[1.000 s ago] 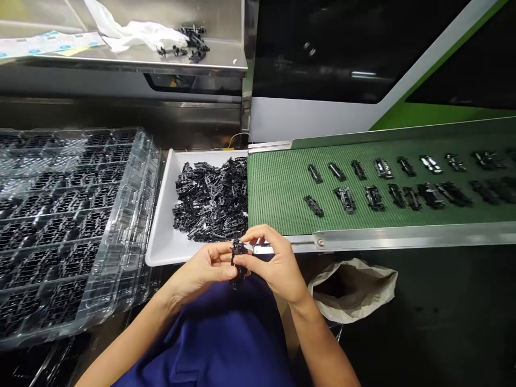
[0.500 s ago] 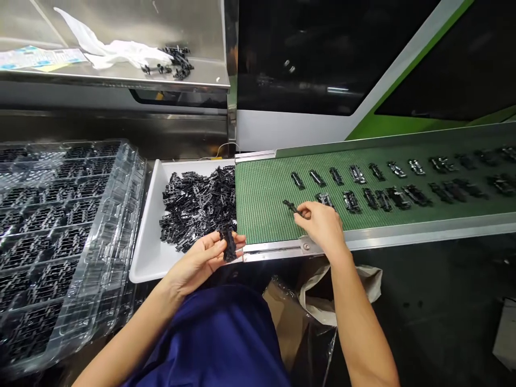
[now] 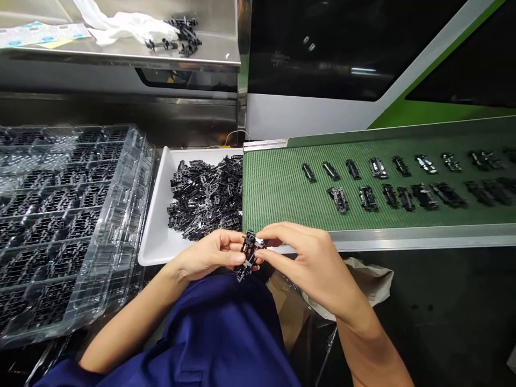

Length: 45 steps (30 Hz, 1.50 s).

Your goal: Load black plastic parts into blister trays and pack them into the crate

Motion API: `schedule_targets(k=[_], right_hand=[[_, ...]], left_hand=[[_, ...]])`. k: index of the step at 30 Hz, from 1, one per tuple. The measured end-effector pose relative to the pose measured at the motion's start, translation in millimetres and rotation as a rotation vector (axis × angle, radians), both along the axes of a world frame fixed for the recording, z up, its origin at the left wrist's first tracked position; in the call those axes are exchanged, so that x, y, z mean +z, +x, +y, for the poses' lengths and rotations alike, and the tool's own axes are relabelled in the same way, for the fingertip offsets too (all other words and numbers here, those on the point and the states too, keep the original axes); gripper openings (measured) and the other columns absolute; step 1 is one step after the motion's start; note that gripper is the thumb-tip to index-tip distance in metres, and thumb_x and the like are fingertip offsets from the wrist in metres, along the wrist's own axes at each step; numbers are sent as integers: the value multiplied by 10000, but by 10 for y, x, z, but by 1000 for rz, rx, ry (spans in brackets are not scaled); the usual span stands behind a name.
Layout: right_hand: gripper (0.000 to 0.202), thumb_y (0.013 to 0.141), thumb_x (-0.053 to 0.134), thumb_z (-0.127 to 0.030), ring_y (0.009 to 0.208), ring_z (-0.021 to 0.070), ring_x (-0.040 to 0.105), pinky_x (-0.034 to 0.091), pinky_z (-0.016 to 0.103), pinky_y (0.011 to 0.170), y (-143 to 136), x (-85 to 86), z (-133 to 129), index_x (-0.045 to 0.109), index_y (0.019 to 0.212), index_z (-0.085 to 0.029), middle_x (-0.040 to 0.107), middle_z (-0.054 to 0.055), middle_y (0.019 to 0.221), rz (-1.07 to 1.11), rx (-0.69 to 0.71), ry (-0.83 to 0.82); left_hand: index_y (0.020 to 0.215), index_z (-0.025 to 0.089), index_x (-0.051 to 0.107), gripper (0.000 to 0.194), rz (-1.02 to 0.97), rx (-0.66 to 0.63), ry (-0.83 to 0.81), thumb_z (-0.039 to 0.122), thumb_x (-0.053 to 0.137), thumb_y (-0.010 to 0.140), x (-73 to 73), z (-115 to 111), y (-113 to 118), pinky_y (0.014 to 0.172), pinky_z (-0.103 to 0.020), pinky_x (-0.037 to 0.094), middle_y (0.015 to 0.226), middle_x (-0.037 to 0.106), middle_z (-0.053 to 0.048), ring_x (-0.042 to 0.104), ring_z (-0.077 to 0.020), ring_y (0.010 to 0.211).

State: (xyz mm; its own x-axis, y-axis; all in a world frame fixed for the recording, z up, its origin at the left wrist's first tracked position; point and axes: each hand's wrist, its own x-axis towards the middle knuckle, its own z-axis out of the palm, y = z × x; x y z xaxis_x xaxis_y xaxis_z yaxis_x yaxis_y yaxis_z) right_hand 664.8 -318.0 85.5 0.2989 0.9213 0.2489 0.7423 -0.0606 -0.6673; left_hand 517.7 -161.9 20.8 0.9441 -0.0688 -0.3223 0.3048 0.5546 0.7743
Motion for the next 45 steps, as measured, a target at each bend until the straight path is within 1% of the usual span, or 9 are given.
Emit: schedule_targets(k=[5, 17, 21, 23, 27, 31, 33, 37, 45], right_hand=[[108, 848, 682, -252, 832, 192, 728, 610, 286, 745, -25, -30, -24, 737, 940, -265, 764, 16, 940, 1, -4, 24], [169, 892, 645, -258, 947, 183, 714, 581, 287, 865, -23, -125, 28, 740, 1029, -280, 754, 6, 1021, 26, 101, 7], [691, 743, 795, -413, 1129, 239, 644, 534, 366, 988, -128, -168, -8, 538, 1370, -278, 657, 64, 1273, -1, 97, -11], [804, 727, 810, -405, 1177, 243, 606, 516, 378, 1011, -182, -184, -23, 451, 1434, -273, 609, 84, 1321, -51, 106, -8], [625, 774, 772, -275, 1165, 215, 590, 515, 332, 989, -224, -265, -15, 527, 1349, -283, 580, 73, 1279, -27, 123, 39], [689, 748, 786, -296, 1184, 234, 566, 516, 364, 996, -224, -445, 31, 496, 1373, -309, 499, 74, 1319, 219, 140, 179], [737, 737, 792, -279, 1185, 236, 565, 508, 379, 1014, -238, -505, 44, 467, 1398, -307, 504, 77, 1316, 216, 136, 208], [839, 702, 800, -206, 1179, 231, 582, 480, 377, 1055, -283, -490, 19, 407, 1441, -265, 588, 80, 1282, 7, 98, 186], [845, 719, 798, -188, 1261, 215, 564, 459, 357, 1083, -322, -521, 41, 348, 1430, -276, 593, 76, 1336, 182, 120, 234]], left_hand=[[1008, 172, 732, 413, 18, 14, -51, 422, 820, 691, 0, -64, -35, 769, -273, 510, 1003, 749, -103, 709, -222, 915], [961, 158, 753, 425, 25, 45, -140, 413, 861, 639, -49, -133, -86, 687, -212, 480, 926, 750, -91, 660, -128, 735], [1017, 160, 742, 415, 9, 129, -157, 377, 844, 678, -86, -148, -116, 706, -209, 484, 942, 745, -90, 666, -135, 788], [1027, 160, 735, 413, 17, 155, -142, 365, 842, 685, -99, -149, -137, 711, -212, 489, 953, 743, -95, 667, -143, 814], [1013, 150, 730, 419, 14, 235, -164, 374, 849, 679, -123, -159, -173, 713, -219, 502, 945, 739, -89, 669, -136, 771], [995, 144, 727, 413, -13, 271, -328, 385, 846, 681, -143, -187, -195, 682, -219, 507, 951, 745, -97, 693, -153, 769], [973, 141, 729, 393, -53, 262, -385, 386, 842, 687, -147, -188, -211, 670, -215, 511, 935, 750, -104, 703, -162, 773], [971, 123, 736, 362, -65, 271, -336, 349, 834, 706, -137, -144, -261, 692, -218, 525, 964, 754, -113, 697, -148, 749], [1017, 142, 741, 417, -76, 214, -380, 351, 858, 675, -105, -100, -296, 743, -230, 545, 1011, 756, -131, 722, -170, 818]])
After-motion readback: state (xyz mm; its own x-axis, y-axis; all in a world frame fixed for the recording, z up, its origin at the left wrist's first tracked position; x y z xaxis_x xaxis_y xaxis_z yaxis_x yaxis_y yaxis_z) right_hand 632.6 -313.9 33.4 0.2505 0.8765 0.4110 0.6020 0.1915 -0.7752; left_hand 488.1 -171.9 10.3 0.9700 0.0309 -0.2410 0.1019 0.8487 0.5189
